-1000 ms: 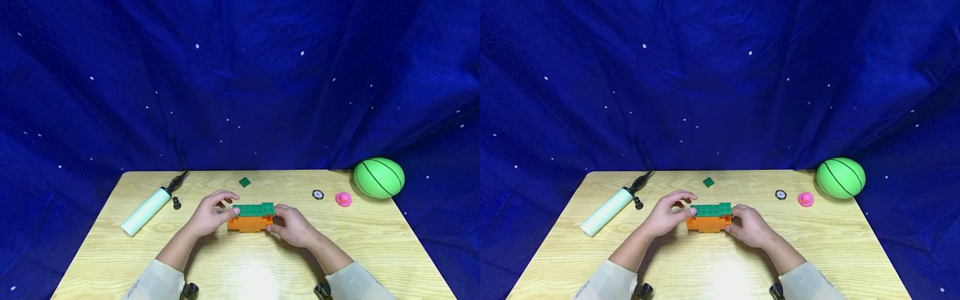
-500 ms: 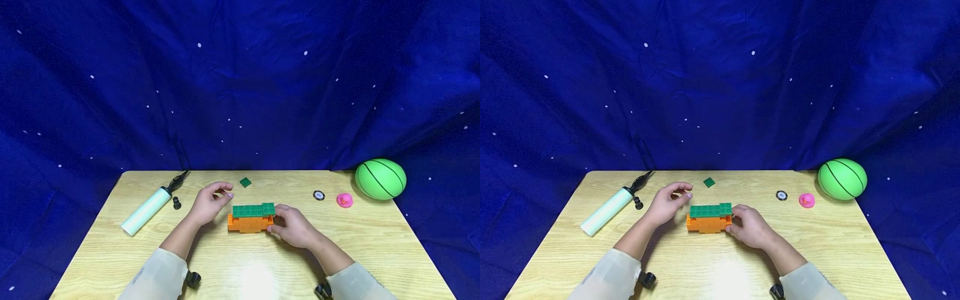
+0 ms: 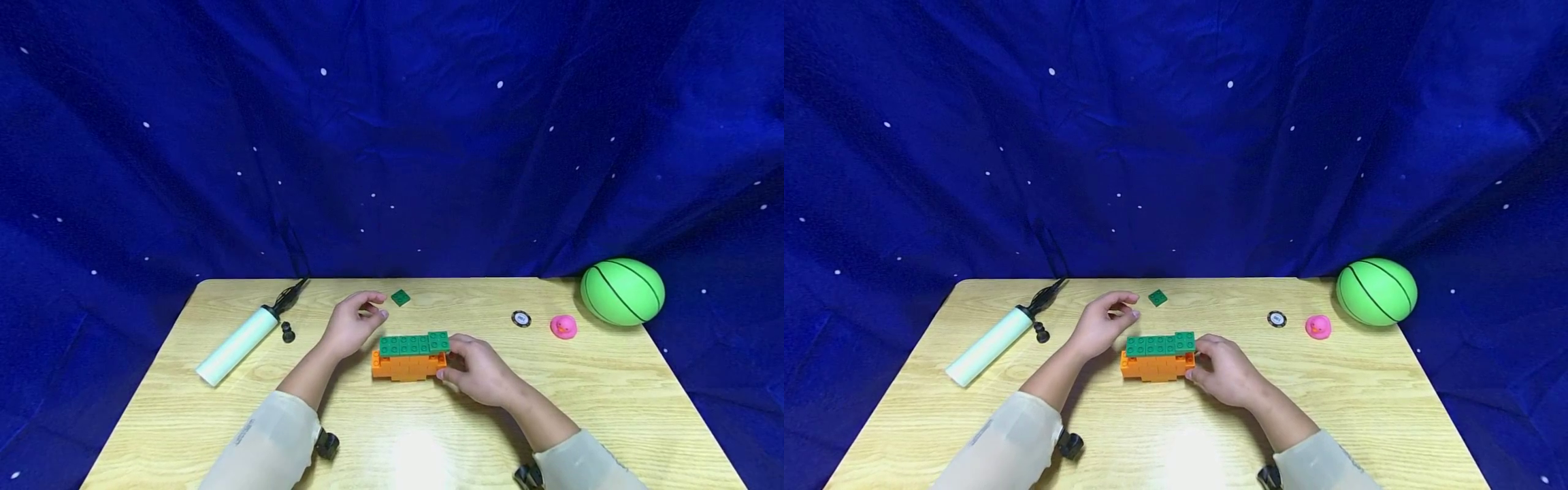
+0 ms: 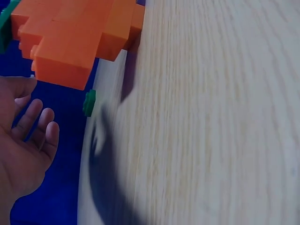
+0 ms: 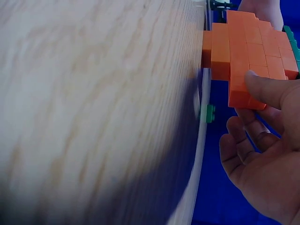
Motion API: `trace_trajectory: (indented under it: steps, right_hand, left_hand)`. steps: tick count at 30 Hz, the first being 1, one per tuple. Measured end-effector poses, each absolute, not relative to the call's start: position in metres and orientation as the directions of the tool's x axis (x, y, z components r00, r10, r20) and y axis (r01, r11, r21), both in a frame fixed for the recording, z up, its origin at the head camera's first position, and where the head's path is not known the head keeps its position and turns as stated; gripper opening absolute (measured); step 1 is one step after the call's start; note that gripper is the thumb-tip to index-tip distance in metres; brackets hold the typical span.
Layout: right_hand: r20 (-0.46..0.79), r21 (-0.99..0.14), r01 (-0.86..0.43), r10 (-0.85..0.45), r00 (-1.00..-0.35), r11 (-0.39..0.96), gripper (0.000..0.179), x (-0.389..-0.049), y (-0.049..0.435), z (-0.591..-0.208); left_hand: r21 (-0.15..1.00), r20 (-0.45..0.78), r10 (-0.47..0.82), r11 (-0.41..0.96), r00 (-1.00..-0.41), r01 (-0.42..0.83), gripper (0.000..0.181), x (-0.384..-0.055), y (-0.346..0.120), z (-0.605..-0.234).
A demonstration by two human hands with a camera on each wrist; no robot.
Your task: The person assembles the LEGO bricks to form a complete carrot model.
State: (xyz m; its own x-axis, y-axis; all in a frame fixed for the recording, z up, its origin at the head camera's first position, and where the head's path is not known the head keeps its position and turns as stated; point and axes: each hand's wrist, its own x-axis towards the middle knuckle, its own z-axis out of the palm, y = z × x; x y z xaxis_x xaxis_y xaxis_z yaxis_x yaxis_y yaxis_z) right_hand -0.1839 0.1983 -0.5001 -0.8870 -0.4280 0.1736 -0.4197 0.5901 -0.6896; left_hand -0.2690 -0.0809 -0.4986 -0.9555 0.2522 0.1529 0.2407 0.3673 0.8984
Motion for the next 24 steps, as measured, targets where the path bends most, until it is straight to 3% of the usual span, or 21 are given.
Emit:
trace_trajectory:
  steps: [24]
  right_hand:
    - [0.153, -0.672, -0.412, -0.429, -0.890, 0.615, 0.020, -0.185, 0.199, -0.499]
  left_hand:
    - [0.798, 0.125, 0.245, 0.552, -0.962, 0.244, 0.042, -0.299, -0.062, -0.523]
